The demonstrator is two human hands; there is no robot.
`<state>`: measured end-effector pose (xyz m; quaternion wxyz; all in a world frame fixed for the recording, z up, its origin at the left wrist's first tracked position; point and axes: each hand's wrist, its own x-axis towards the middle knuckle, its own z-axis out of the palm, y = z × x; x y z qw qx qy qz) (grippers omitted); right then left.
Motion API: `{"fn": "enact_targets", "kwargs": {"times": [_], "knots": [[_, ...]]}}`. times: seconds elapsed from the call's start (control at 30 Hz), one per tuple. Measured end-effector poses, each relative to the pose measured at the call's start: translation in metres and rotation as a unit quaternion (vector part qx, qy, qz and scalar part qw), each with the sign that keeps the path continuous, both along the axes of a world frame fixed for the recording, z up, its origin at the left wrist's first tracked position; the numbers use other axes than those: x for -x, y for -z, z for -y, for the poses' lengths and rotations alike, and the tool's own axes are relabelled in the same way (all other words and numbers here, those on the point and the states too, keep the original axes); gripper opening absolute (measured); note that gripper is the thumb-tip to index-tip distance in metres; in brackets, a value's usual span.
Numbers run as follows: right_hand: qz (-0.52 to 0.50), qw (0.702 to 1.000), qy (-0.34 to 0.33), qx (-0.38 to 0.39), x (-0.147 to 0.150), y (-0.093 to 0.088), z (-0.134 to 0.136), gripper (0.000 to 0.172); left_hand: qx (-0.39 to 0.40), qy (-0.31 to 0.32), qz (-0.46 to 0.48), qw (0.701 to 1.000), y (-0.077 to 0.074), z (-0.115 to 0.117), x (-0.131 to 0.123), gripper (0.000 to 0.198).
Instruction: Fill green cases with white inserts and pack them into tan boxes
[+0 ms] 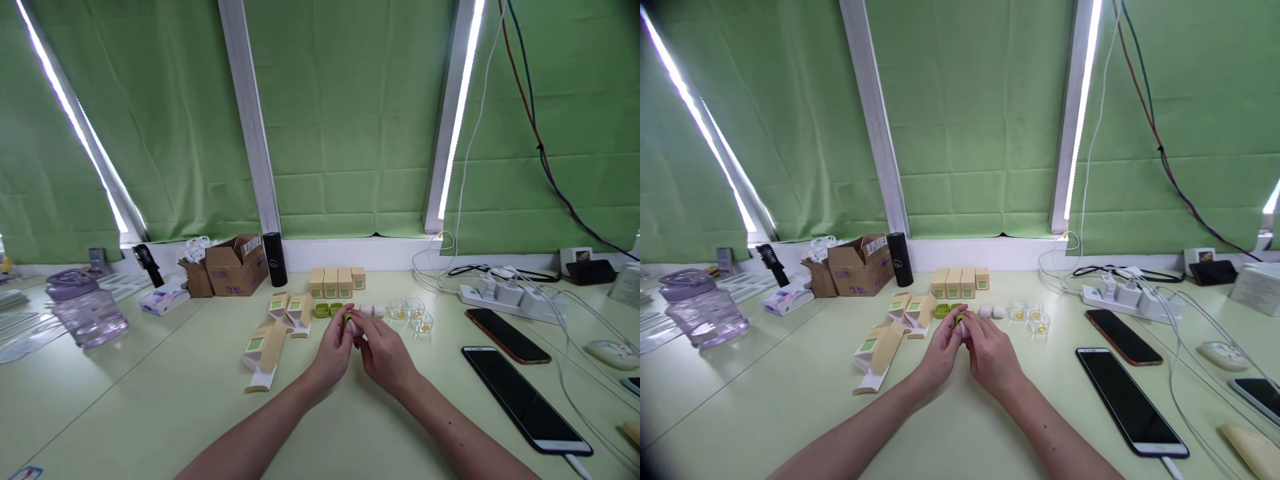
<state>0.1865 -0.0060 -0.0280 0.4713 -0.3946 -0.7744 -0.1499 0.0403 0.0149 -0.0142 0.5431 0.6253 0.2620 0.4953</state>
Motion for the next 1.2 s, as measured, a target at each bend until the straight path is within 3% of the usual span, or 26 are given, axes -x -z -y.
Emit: {"fn": "enact_targets", "kwargs": {"times": [0.47,0.63,0.87,1.2], "knots": [[0.000,1.000,-0.015,-0.013,0.0048,-0.0012,-0.0001,0.047,-0.035,-0.065,-0.006,0.997,0.0048,0.0029,-0.0041,0.049],[-0.004,1.000,-0.011,-0.010,0.0024,0.0020,-0.0013,0.050,-0.014,-0.034,0.011,0.999,0.0042,0.0016,-0.0008,0.052],[-0.029,0.999,-0.020,-0.001,0.0036,0.0032,0.0017,0.049,0.009,0.013,0.017,1.000,0.0036,0.0004,-0.0011,0.073],[-0.031,0.999,-0.016,-0.008,0.0038,0.0056,0.0008,0.040,-0.004,0.013,0.017,1.000,0.0003,-0.0012,0.0011,0.063]]}}
